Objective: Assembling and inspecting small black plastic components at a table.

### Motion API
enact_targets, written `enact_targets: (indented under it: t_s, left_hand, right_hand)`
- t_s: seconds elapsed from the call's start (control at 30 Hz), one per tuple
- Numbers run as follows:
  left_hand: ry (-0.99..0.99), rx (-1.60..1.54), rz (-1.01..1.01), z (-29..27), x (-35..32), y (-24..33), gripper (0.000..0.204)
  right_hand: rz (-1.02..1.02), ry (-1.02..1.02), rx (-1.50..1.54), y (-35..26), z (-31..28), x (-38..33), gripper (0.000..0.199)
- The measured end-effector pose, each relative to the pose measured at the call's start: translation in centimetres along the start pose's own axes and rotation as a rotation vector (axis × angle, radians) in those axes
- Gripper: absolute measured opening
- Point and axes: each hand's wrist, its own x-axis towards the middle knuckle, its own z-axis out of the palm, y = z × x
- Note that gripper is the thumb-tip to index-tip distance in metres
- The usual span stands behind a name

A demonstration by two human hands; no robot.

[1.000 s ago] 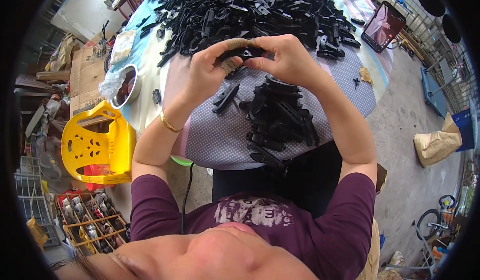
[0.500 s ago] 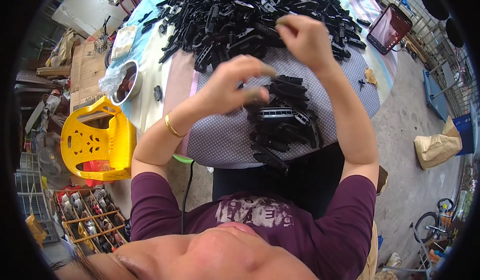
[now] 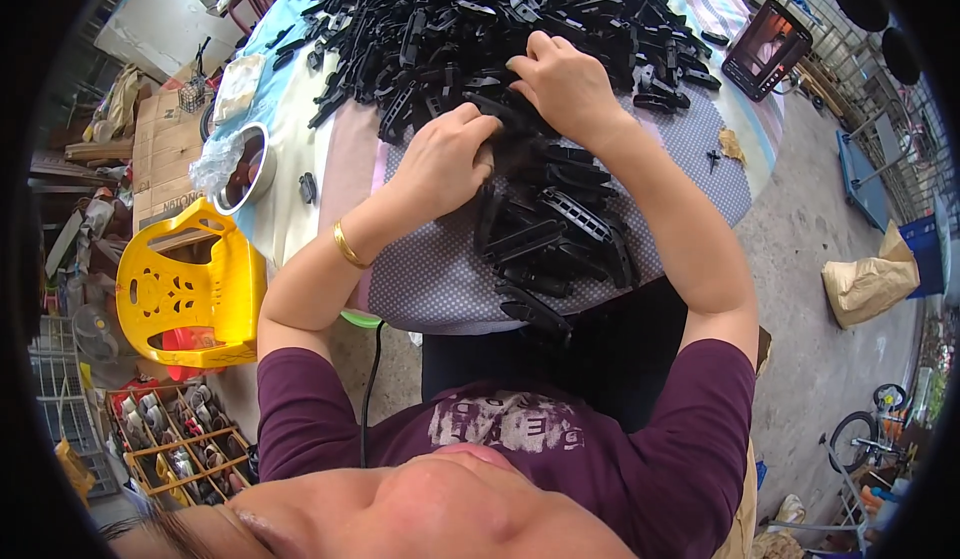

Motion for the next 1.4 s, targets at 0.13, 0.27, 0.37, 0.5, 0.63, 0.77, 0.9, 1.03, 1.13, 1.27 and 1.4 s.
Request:
enact_targets:
  t_s: [0.13, 0.27, 0.37, 0.5, 0.63, 0.77, 0.9, 1.03, 1.13, 1.27, 1.4]
  left_hand:
    - [-0.065, -0.178, 0.003, -0.2, -0.1, -0.2, 0.024]
    - [-0.192, -0.338, 0.043, -0.7, 0.0, -0.4, 0.024]
    - [-0.11, -0.385, 0.068, -0.6, 0.0, -0.6, 0.022]
    - [-0.112, -0.62, -0.361, -1.5, 1.0, -1.3, 0.026]
    - [-0.113, -1.096, -0.619, -1.5, 1.5, -2.7, 0.027]
    - [-0.03, -1.162, -0.646, -1.5, 1.3, -2.1, 0.026]
    - [0.002, -1.392, -0.589, -1.3, 1.2, -1.6, 0.027]
    - [-0.004, -1.222, -0.412, -1.1, 1.1, -1.3, 0.027]
    - [-0.006, -1.182, -0.355, -1.5, 1.0, -1.6, 0.028]
    - [0.02, -1.195, -0.34, -1.4, 1.2, -1.9, 0.031]
    - [-0.013, -1.144, -0.336, -1.9, 1.2, -1.5, 0.032]
  right_hand:
    - [0.059, -0.128, -0.142, -0.5, -0.3, -0.5, 0.024]
    - [0.085, -0.134, -0.143, -0.1, -0.2, -1.3, 0.03]
    - [0.191, 0.032, 0.22, 0.5, -1.4, -0.9, 0.037]
    - [0.32, 0.123, 0.757, 1.0, -2.1, -0.4, 0.032]
    - [0.279, -0.138, 0.928, -0.8, -3.4, -0.6, 0.024]
    - [0.27, -0.086, 0.902, -3.6, -3.5, -0.8, 0.019]
    - [0.184, 0.138, 0.618, -2.8, -1.6, -0.9, 0.018]
    - [0.033, 0.263, 0.45, -3.1, -1.4, -1.1, 0.018]
    - [0.038, 0.134, 0.408, -3.6, -1.9, -1.1, 0.02]
    - [-0.056, 0.096, 0.416, -3.4, -2.4, -1.1, 0.02]
    - [-0.162, 0.113, 0.35, -2.9, -2.0, -1.3, 0.021]
